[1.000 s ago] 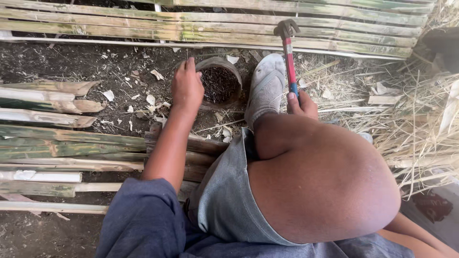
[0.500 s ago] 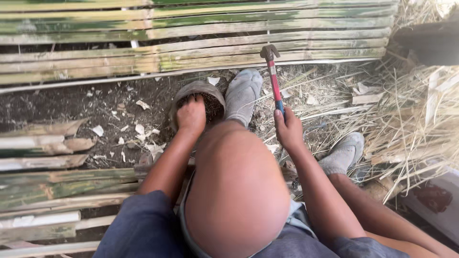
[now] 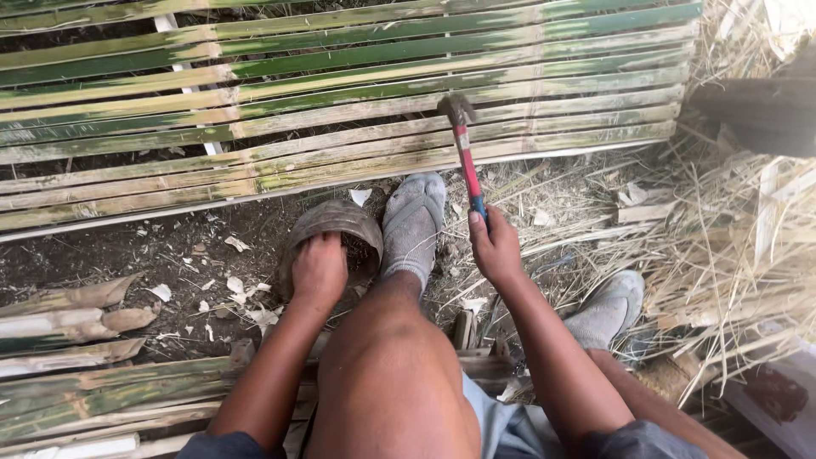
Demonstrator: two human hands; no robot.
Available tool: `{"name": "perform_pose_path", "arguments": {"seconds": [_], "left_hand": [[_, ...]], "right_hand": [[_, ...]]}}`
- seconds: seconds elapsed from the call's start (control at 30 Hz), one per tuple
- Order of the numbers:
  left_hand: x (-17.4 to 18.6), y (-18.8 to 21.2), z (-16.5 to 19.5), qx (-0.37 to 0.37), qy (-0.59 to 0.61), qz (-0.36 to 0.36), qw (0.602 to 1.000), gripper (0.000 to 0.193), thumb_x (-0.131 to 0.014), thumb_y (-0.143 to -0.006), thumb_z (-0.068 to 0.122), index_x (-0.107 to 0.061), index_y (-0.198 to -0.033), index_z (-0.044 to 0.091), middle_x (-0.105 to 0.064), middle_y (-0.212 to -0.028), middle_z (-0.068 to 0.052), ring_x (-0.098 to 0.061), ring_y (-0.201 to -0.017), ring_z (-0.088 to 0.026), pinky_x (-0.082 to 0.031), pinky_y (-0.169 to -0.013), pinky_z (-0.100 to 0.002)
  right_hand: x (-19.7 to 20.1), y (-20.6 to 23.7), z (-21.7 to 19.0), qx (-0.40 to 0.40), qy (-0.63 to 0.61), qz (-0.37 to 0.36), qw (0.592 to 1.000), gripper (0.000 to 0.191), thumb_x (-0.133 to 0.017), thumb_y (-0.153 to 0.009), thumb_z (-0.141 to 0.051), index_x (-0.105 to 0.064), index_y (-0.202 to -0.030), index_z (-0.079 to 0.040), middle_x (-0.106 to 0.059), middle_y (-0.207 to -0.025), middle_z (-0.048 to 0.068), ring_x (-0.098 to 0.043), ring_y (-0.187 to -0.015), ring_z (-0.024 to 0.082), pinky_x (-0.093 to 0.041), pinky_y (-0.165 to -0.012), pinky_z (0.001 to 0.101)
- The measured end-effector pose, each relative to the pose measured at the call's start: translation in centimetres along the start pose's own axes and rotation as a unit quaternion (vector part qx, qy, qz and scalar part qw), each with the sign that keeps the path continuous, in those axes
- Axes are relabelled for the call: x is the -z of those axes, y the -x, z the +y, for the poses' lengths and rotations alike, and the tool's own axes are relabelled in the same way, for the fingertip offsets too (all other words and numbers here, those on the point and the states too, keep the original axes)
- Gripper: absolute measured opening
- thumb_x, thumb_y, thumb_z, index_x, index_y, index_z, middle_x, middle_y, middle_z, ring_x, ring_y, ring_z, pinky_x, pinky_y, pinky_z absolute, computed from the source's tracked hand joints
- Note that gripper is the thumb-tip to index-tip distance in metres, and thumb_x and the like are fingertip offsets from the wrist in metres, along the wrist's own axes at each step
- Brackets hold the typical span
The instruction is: The person weaves bamboo strips into a mat using a hammer to secure them. They repeatedly pick up nails from a container and hammer them into the bamboo strips to fasten them to a frame.
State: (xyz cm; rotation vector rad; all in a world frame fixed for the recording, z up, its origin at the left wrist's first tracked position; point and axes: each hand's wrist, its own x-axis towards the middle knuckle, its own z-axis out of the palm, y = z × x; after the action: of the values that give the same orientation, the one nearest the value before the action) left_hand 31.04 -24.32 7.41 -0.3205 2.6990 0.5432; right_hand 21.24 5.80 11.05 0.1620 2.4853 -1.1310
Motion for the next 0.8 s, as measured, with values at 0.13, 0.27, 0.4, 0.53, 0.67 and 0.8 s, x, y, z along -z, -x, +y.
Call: {"name": "perform_pose_path", "arguments": {"seconds": [0.13, 0.27, 0.4, 0.53, 0.67, 0.8], "left_hand": [[-0.2, -0.5, -0.2, -0.025, -0.035, -0.008, 0.999, 0.042, -0.06, -0.086, 0.006, -0.063, -0.129, 0.007, -0.065, -0.115, -0.029, -0.069, -0.089, -0.047, -0.057, -0.072, -0.054], [-1.4, 0.8, -1.1, 0.044, 0.166, 0.039, 0.984, 0.018, -0.066, -0.098, 0.016, -0.071, -0.113, 0.01, -0.069, -0.106, -0.023, -0.066, -0.093, -0.05, -0.054, -0.079, -0.058], [-3.0, 2.1, -1.8, 0.162, 0.404, 0.078, 0.897, 0.015, -0.069, -0.098, 0.014, -0.074, -0.109, 0.006, -0.075, -0.1, -0.016, -0.075, -0.089, -0.034, -0.06, -0.073, -0.041], [-2.9, 2.5, -1.9, 0.255, 0.601, 0.032, 0.757, 0.015, -0.064, -0.099, 0.008, -0.072, -0.109, 0.001, -0.076, -0.097, -0.005, -0.075, -0.083, -0.014, -0.06, -0.065, -0.026], [0.1, 2.9, -1.1, 0.258, 0.573, 0.043, 0.777, 0.018, -0.062, -0.098, 0.004, -0.073, -0.112, -0.001, -0.077, -0.092, -0.006, -0.075, -0.076, -0.014, -0.059, -0.061, -0.025], [4.7, 2.5, 2.9, 0.129, 0.432, 0.114, 0.885, 0.019, -0.065, -0.095, 0.001, -0.076, -0.11, 0.002, -0.078, -0.095, -0.011, -0.078, -0.077, -0.014, -0.061, -0.064, -0.026]], "right_hand": [[0.4, -3.8, -1.4, -0.001, 0.009, -0.038, 0.999, 0.036, -0.051, -0.107, -0.036, -0.061, -0.111, -0.002, -0.063, -0.066, 0.008, -0.064, -0.06, 0.02, -0.049, -0.058, 0.038], [-0.3, -4.3, -2.0, 0.113, 0.019, -0.074, 0.991, 0.036, -0.05, -0.111, -0.033, -0.06, -0.117, 0.0, -0.062, -0.072, 0.009, -0.061, -0.063, 0.018, -0.049, -0.06, 0.0367], [-1.8, -2.4, -2.3, 0.1, 0.017, -0.176, 0.979, 0.037, -0.051, -0.11, -0.034, -0.061, -0.116, 0.001, -0.061, -0.069, 0.008, -0.058, -0.061, 0.016, -0.048, -0.059, 0.0353], [-3.0, -0.6, -2.4, 0.086, 0.037, -0.218, 0.971, 0.039, -0.052, -0.107, -0.036, -0.063, -0.116, 0.001, -0.061, -0.065, 0.008, -0.059, -0.058, 0.015, -0.047, -0.057, 0.0348], [-2.9, -0.4, -2.2, 0.097, -0.005, -0.21, 0.973, 0.039, -0.053, -0.108, -0.037, -0.062, -0.115, 0.001, -0.063, -0.069, 0.007, -0.062, -0.062, 0.016, -0.05, -0.06, 0.0342], [-1.1, -4.2, -2.4, 0.113, 0.005, -0.109, 0.988, 0.038, -0.053, -0.108, -0.036, -0.061, -0.115, 0.0, -0.062, -0.069, 0.01, -0.062, -0.062, 0.019, -0.05, -0.06, 0.0354]]}}
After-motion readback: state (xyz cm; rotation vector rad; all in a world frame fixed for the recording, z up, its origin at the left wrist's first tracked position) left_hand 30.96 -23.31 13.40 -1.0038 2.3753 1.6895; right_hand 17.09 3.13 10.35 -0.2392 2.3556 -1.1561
